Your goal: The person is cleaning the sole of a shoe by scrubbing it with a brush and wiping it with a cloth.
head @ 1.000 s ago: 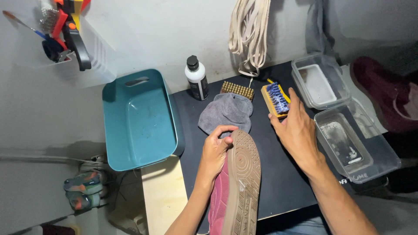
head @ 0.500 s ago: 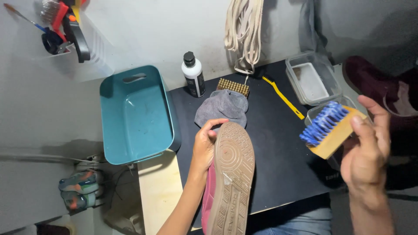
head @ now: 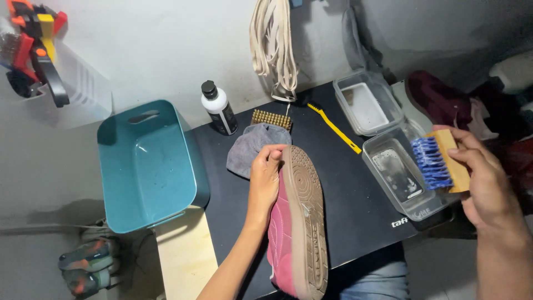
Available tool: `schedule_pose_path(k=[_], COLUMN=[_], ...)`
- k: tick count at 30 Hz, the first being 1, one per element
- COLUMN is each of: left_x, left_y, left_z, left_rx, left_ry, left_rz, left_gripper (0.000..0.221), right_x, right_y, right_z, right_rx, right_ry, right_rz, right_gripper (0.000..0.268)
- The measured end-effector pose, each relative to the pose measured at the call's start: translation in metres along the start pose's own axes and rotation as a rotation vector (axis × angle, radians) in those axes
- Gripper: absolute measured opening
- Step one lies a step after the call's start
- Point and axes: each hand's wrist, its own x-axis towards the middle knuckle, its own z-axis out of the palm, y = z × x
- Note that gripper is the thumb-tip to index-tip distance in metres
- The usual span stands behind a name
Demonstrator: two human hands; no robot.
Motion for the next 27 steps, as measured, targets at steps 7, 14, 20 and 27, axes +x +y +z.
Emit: schedule_pose_path(k=[7, 14, 20, 27], left_x=[-0.009, -0.028, -0.032, -0.027], left_y=[0.019, 0.056, 0.045, 0.035], left_z=[0.003, 0.007, 0.008, 0.003], left_rx=[0.240, 0.419, 0.515, 0.440], left_ry=[0.061, -0.012, -0.030, -0.032], left_rz=[-0.063, -0.243, -0.159, -0.048], left_gripper=[0.061, 0.062, 0.071, 0.071], right_x=[-0.007, -0.014, -0.010, -0.011], right_y=[-0.007, -0.002, 0.021, 0.028], right_z=[0.015, 0.029, 0.035, 0.024], right_rx=[-0.489, -0.920, -1.125, -1.099], right_ry=[-0.015, 0.048, 0.067, 0.154], right_rz=[-0.065, -0.199, -0.318, -0.429], right_gripper=[0.062, 0.062, 0.059, 0.056])
